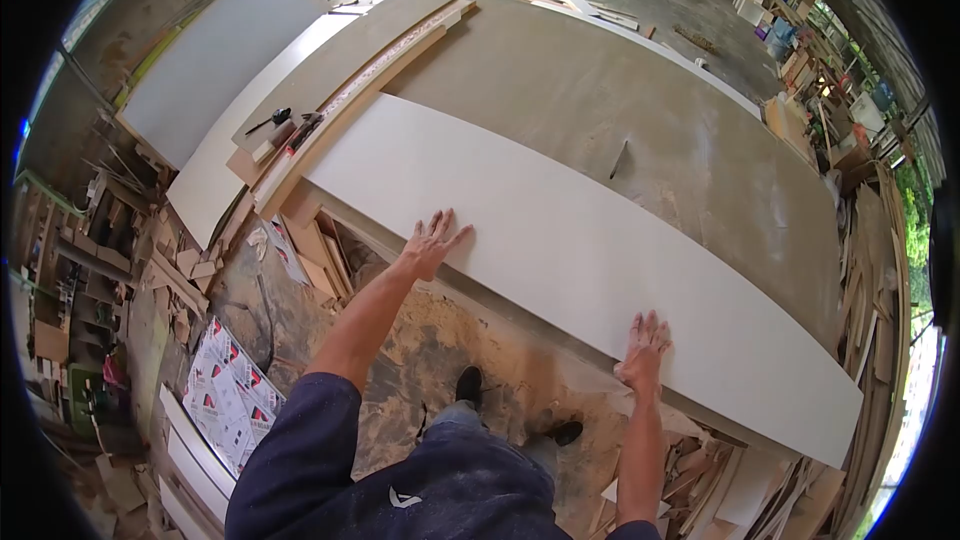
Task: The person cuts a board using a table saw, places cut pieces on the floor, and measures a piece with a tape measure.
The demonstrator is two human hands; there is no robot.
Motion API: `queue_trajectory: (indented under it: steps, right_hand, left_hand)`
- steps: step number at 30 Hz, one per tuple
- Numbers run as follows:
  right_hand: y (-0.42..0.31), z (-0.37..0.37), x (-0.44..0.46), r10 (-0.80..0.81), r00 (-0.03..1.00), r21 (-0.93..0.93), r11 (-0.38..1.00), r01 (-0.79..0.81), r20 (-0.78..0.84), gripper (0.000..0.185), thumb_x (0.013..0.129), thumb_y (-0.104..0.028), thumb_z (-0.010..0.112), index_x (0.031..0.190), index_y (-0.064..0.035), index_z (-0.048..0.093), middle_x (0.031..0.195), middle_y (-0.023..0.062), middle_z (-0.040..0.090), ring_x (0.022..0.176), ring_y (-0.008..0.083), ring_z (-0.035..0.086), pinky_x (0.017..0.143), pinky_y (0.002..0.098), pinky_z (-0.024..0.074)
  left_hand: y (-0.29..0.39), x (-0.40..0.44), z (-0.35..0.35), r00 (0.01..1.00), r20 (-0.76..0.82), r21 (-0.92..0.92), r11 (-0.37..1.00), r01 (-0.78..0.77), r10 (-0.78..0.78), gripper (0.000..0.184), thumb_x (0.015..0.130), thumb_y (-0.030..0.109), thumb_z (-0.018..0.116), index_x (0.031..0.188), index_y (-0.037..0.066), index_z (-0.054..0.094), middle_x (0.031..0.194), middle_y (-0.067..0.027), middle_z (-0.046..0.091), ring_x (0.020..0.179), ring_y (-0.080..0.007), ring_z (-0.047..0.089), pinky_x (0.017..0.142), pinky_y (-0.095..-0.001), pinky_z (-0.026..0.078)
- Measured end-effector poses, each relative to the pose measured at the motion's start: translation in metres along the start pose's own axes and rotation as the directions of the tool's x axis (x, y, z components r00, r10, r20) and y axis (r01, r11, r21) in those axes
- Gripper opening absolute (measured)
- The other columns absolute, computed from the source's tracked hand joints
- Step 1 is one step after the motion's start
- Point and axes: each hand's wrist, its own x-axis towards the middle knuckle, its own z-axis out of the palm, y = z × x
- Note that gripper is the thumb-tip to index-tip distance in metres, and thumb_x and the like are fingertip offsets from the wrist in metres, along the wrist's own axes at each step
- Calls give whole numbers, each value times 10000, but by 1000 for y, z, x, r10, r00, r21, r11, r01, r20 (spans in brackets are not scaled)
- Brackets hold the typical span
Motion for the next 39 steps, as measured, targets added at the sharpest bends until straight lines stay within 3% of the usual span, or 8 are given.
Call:
queue_trajectory:
  steps: [10, 12, 15, 17, 23, 25, 35, 39]
  right_hand:
    - [-3, -7, 6, 63, 997, -21, 998, -62, 53, 1240, 575, -144, 774, 1614, -129, 99, 1681, 152, 4, 1506, 502, 28, 1182, 674, 148]
    - [-1, -10, 7, 58, 996, 7, 998, -58, 69, 1262, 558, -135, 786, 1616, -146, 98, 1683, 142, 2, 1510, 493, 27, 1188, 668, 146]
    - [4, -13, 3, 59, 994, 14, 998, -60, 90, 1307, 494, -54, 783, 1619, -201, 134, 1689, 112, -11, 1521, 467, 16, 1196, 647, 137]
    - [10, -21, 3, 34, 991, -189, 982, -9, 128, 1340, 497, -63, 822, 1619, -217, 106, 1683, 133, -31, 1526, 444, 30, 1210, 619, 168]
    - [-1, -32, 8, 109, 987, -162, 983, -89, 116, 1380, 495, -101, 882, 1618, -213, 87, 1668, 199, -13, 1529, 425, 61, 1204, 598, 215]
    - [4, -30, 11, 103, 987, -158, 984, -83, 124, 1404, 481, -117, 896, 1618, -209, 78, 1668, 197, -1, 1527, 426, 70, 1202, 600, 221]
    - [21, -24, 16, -13, 997, -103, 994, 21, 81, 1376, 490, -186, 930, 1613, -215, 135, 1672, 174, 56, 1529, 408, 98, 1178, 645, 233]
    - [9, -51, 22, 83, 981, -175, 983, -53, 173, 1361, 497, -184, 929, 1610, -254, 148, 1681, 135, 47, 1531, 394, 103, 1150, 700, 237]
  left_hand:
    - [-31, 16, -8, 999, 18, -9, 999, -42, 42, 1373, 630, -16, 848, 1599, 367, -46, 1669, -172, -80, 1539, -385, 29, 1148, -672, 279]
    - [-28, 10, -14, 1000, 3, -24, 1000, 0, 0, 1274, 718, -72, 749, 1586, 429, -37, 1680, -102, -100, 1547, -349, 13, 1148, -689, 252]
    - [-34, 14, -25, 999, 45, -84, 996, 20, -17, 1276, 705, -94, 739, 1590, 417, -24, 1680, -101, -102, 1548, -348, 11, 1144, -701, 247]
    - [-35, 21, -15, 998, 23, -102, 993, 55, -53, 1283, 695, -102, 741, 1592, 413, -19, 1680, -102, -102, 1548, -345, 8, 1144, -699, 249]
    - [-45, 33, -17, 991, 25, -143, 980, 137, -135, 1348, 627, -92, 800, 1598, 380, -6, 1677, -125, -93, 1547, -346, 2, 1153, -693, 246]
    - [-49, 32, -18, 996, 8, -154, 984, 90, -90, 1480, 494, -31, 914, 1603, 339, 6, 1665, -162, -105, 1539, -369, -17, 1144, -713, 242]
    - [-48, 34, -32, 994, 72, -103, 991, 86, -79, 1480, 510, -31, 897, 1602, 335, -34, 1664, -184, -90, 1534, -405, 3, 1130, -721, 246]
    - [-50, 40, -39, 994, 83, -139, 987, 82, -71, 1489, 512, -16, 900, 1601, 337, -52, 1659, -191, -127, 1531, -417, -33, 1114, -735, 233]
